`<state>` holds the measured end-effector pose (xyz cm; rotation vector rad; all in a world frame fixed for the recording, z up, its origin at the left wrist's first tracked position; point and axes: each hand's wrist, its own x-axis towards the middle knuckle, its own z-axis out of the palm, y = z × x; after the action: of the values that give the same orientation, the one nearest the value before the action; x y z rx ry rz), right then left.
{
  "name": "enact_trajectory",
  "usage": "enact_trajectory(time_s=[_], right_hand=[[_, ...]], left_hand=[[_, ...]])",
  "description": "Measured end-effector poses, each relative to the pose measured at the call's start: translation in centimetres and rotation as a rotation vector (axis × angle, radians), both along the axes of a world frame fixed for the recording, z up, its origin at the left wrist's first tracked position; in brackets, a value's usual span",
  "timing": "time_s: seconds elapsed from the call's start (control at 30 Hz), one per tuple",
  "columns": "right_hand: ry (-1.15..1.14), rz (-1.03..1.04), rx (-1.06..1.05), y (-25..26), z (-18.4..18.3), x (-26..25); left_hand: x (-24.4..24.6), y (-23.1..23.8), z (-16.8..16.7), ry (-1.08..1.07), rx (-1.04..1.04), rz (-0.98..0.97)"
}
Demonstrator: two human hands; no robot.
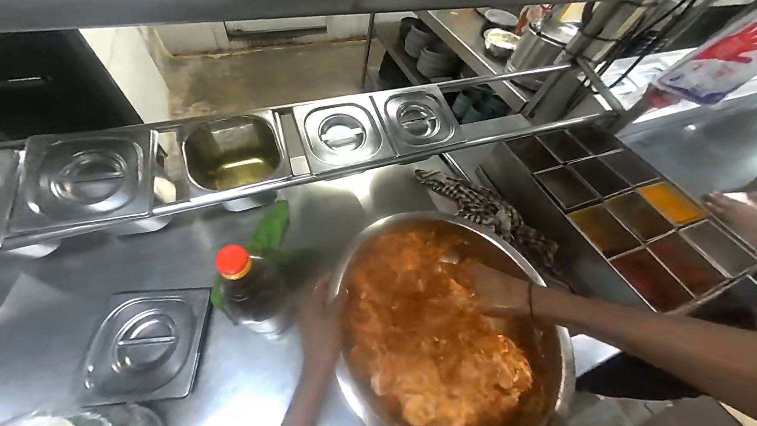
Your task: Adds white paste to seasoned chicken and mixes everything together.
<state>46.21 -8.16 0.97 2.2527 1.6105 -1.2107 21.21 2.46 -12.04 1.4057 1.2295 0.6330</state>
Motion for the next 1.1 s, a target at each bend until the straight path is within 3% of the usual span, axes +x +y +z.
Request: enact_trajectory(time_s=[0.13, 0.23, 0.33, 0.43, 0.5, 0.57, 0.7, 0.83, 1.0, 1.1], right_hand=[[-0.096, 0.176, -0.061, 5.0, -4.5, 1.3], [-0.154, 0.203, -0.08, 8.0, -7.1, -5.4], [-0.129, 0.355, -0.18, 3.8, -5.9, -9.0], [-0.252, 0.482, -0.296, -1.4, -3.2, -6.4], [-0.355, 0.451, -0.303, -2.7, -3.5, -3.1], [-0.396, 0.354, -0.296, -0.2, -4.9, -1.3], [-0.236, 0.167, -0.165, 7.1, -8.6, -4.1], [-0.131, 0.267, -0.172, 3.9, -8.2, -7.3], [-0.178, 0.519, -0.23, -2.6, -4.8, -2.9], [-0.286, 0.355, -0.142, -2.5, -2.9, -0.1]], left_hand=[[0.0, -0.1, 0.1, -0.002, 0.003, -0.008], [0.4, 0.6, 0.2, -0.033, -0.001, 0.006], [0.4, 0.3, 0.0, -0.07, -0.02, 0.0], [0.2, 0.5, 0.2, -0.089, -0.03, 0.011], [0.1, 0.4, 0.3, -0.066, -0.034, 0.014], [0.3, 0.3, 0.6, -0.038, -0.032, 0.005], [0.7, 0.7, 0.8, -0.004, -0.015, 0.011], [0.5, 0.3, 0.6, -0.022, 0.005, 0.026], [0.6, 0.4, 0.3, -0.036, -0.006, 0.051], [0.5, 0.3, -0.2, -0.072, -0.012, 0.055]])
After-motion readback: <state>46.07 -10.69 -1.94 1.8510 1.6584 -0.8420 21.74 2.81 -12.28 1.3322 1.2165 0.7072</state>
